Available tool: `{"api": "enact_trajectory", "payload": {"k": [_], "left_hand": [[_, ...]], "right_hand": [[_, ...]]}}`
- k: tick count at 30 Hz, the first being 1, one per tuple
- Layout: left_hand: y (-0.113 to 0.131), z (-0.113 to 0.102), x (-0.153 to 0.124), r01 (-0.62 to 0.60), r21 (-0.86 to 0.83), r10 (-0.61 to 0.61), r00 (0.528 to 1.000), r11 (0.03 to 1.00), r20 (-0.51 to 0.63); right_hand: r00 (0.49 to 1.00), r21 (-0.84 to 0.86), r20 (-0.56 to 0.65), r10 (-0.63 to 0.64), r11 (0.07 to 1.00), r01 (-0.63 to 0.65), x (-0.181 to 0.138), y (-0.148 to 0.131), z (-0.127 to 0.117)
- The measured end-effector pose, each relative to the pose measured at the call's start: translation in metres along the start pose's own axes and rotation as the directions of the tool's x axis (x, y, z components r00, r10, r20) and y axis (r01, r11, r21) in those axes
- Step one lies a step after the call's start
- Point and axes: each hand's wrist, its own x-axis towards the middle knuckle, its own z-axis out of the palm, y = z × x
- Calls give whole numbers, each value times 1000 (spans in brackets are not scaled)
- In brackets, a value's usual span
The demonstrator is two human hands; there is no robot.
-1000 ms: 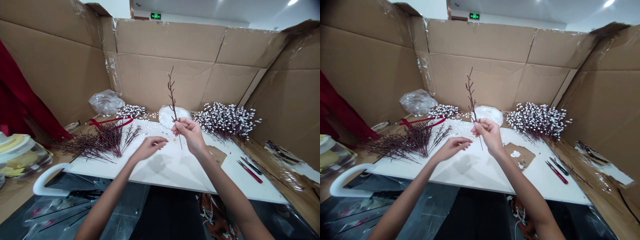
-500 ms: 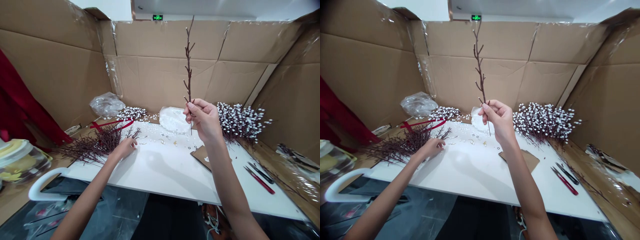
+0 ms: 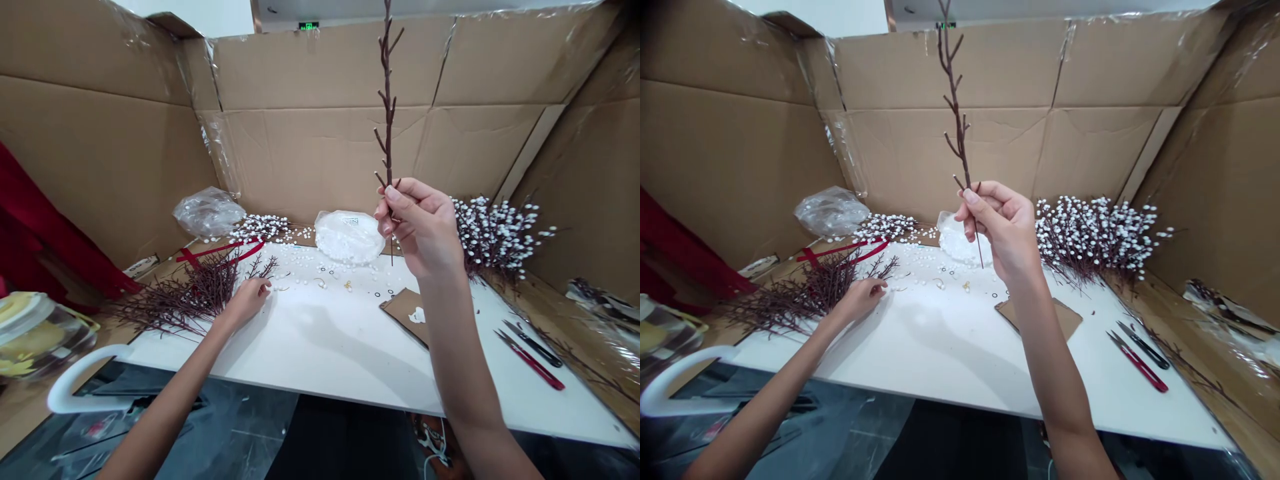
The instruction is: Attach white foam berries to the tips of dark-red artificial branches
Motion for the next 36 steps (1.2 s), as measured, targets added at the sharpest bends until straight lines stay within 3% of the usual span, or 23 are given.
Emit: {"api": "enact_trajectory", "payload": {"k": [7, 18, 26, 36], "left_hand": [[4, 16, 21, -36, 23, 35, 999, 999, 11], [13, 2, 36, -22, -53, 20, 999, 998, -49], [28, 13, 40, -83, -172, 78, 996, 982, -36], [25, 22, 51, -83, -163, 78, 996, 983, -36]], "right_hand": [[997, -13, 24, -72, 997, 72, -1, -4, -5], [994, -40, -10, -109, 993, 108, 2, -7, -13], [995, -62, -4, -99, 993, 99, 4, -7, -15], [994, -96, 3, -109, 989, 109, 5, -5, -18]]}}
